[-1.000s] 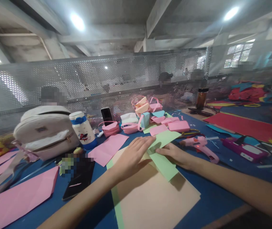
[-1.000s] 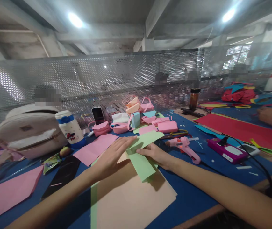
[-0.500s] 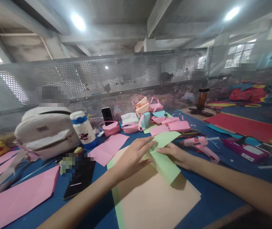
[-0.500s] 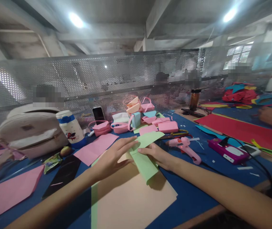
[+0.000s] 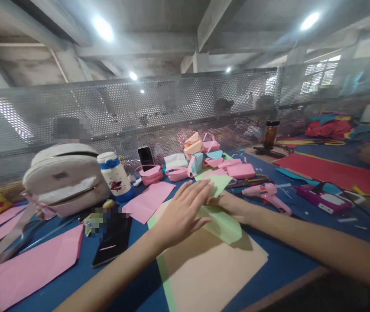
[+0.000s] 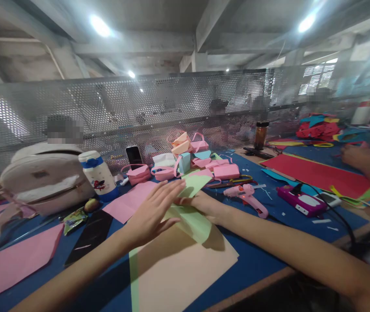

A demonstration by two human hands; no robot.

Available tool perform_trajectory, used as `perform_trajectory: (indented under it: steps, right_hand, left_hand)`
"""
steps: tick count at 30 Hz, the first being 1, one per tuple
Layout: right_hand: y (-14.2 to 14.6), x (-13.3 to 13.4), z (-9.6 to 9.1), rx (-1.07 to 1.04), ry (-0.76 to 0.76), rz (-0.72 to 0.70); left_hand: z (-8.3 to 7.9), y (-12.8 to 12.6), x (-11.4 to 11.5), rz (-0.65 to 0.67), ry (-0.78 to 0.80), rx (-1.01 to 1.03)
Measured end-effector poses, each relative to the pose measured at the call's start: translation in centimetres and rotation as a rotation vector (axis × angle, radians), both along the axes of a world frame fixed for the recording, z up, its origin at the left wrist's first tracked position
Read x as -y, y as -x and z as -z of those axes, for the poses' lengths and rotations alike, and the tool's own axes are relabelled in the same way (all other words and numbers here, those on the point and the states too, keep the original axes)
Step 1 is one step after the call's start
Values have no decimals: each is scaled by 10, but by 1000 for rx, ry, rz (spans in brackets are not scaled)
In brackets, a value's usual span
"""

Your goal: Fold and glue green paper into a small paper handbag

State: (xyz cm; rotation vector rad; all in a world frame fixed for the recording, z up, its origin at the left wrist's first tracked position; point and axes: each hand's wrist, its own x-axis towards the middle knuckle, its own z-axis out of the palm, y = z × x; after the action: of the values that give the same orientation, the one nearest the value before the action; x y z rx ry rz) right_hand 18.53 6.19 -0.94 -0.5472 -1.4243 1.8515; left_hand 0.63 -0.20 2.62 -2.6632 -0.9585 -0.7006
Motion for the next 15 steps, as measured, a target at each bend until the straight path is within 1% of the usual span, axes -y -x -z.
perform_trajectory:
  steps: [3, 6, 8, 9, 10, 12, 13, 15]
  right_hand:
    - [12, 0, -15, -14, -102, 38]
    - [21, -4, -27, 67, -324, 99]
    - [25, -4, -29, 123, -486, 200]
    - [27, -3, -29, 132, -536, 254]
    - [29, -1, -28, 134, -570, 297]
    - [34, 6, -25, 128, -599, 338]
    - [37, 11, -24, 115, -594, 340]
    - [43, 19, -23, 60, -527, 343]
  left_hand:
    - [-4, 14, 12, -45, -74, 190]
    - [-1, 28, 31, -115, -203, 440]
    - [9, 34, 43, -153, -235, 600]
    - [16, 35, 48, -162, -203, 671]
    - [23, 35, 51, -178, -137, 743]
    - [40, 33, 54, -211, 66, 869]
    - [48, 31, 54, -228, 174, 941]
    - [58, 26, 50, -244, 367, 1078]
